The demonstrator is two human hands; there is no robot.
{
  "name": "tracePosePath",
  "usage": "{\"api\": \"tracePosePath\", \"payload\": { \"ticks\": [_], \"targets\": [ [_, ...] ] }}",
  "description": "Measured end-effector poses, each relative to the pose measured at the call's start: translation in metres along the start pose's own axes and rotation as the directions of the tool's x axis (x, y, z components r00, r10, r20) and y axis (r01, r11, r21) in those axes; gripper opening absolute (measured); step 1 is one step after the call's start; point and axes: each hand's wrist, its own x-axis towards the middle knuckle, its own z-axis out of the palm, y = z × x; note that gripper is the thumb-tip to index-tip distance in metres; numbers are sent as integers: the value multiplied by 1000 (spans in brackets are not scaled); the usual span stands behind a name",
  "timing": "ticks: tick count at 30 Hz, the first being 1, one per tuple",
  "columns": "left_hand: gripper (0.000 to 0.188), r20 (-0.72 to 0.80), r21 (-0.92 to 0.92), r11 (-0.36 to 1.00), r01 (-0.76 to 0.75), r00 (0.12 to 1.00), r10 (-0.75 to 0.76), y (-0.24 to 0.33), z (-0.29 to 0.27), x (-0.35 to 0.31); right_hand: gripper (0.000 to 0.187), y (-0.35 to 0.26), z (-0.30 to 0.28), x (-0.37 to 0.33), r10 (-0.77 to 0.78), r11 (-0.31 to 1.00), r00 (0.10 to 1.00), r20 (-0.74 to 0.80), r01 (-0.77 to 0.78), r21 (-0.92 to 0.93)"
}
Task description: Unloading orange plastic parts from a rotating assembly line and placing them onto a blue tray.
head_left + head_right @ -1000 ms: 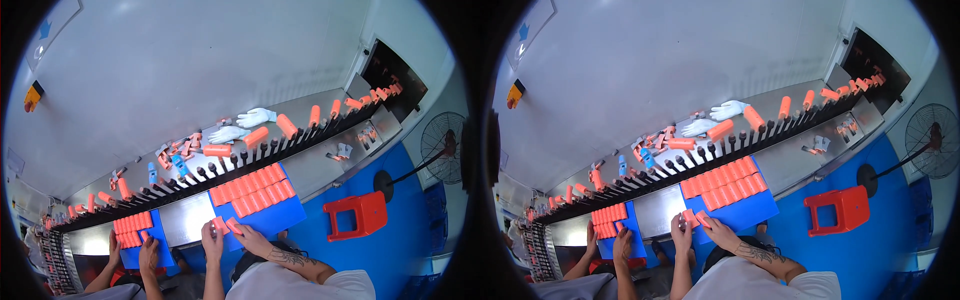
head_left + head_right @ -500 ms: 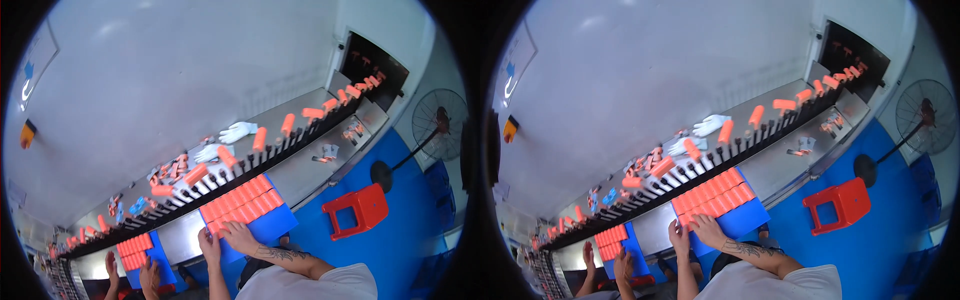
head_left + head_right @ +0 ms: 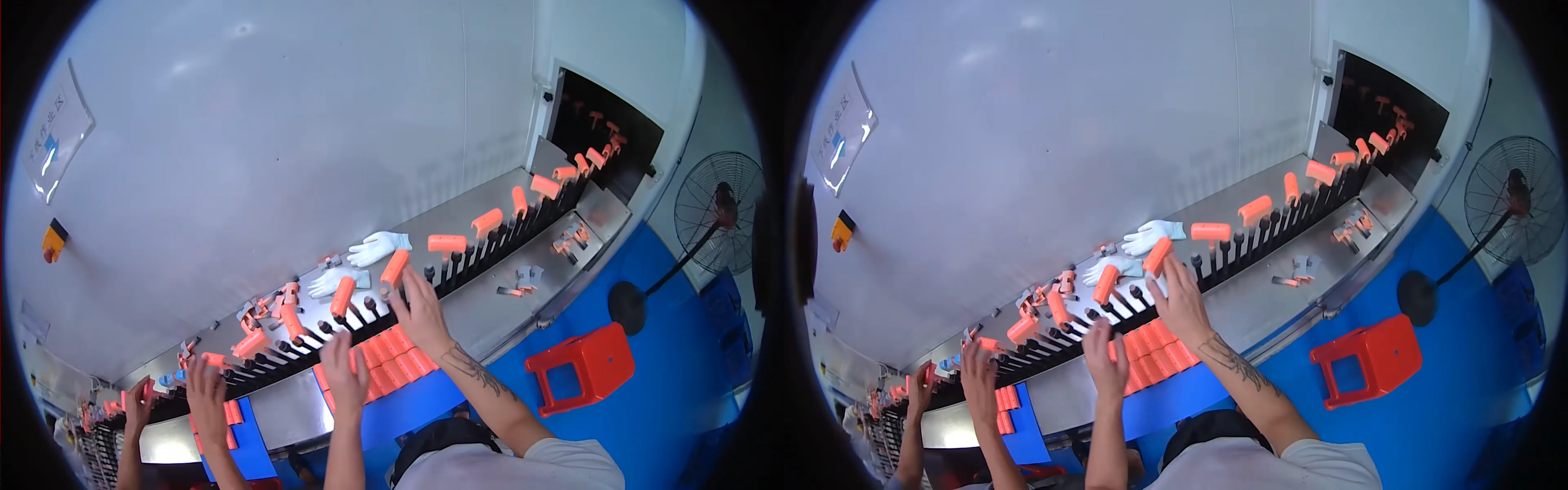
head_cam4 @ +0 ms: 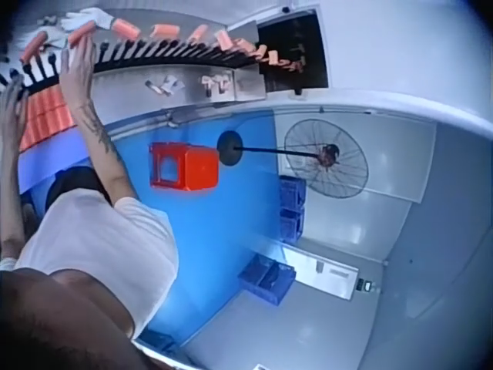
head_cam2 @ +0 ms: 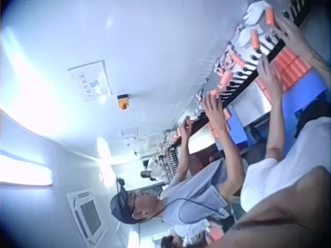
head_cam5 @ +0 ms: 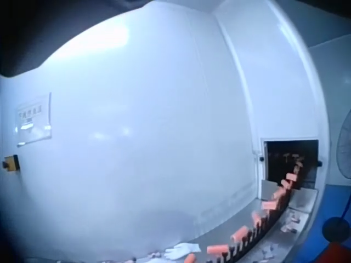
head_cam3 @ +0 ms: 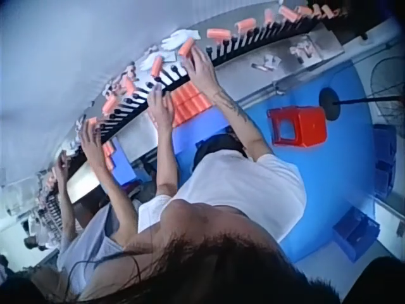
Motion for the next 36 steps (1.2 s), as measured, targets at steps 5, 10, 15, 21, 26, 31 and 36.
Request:
{"api": "tracePosePath", "payload": {
  "ticks": [5,10,15,21,26,31,36],
  "targets": [
    [30,208,336,931,146,952,-224,11,-16,100,46,7,-3,32,-59,996,980,190,46,71],
    [15,143,653,734,184,922,-359,-15,-24,117,33,-19,35,61,-116,993,906,407,114,29],
    [26,103,668,702,249,903,-418,-40,-26,104,25,-12,69,59,-167,976,808,566,219,-24],
    [33,187,588,754,295,857,-481,-108,-71,89,19,-47,109,53,-262,946,765,588,323,2],
    [28,161,-145,543,827,561,-812,-195,-168,44,32,-93,175,45,-109,993,780,617,60,100],
    [25,-175,-389,803,452,820,-546,-118,-127,-25,42,-87,51,-5,-57,889,906,420,-146,435],
    [41,502,-122,899,420,808,-309,-2,-19,-128,40,15,-11,-192,274,855,848,454,-431,289]
  ]
}}
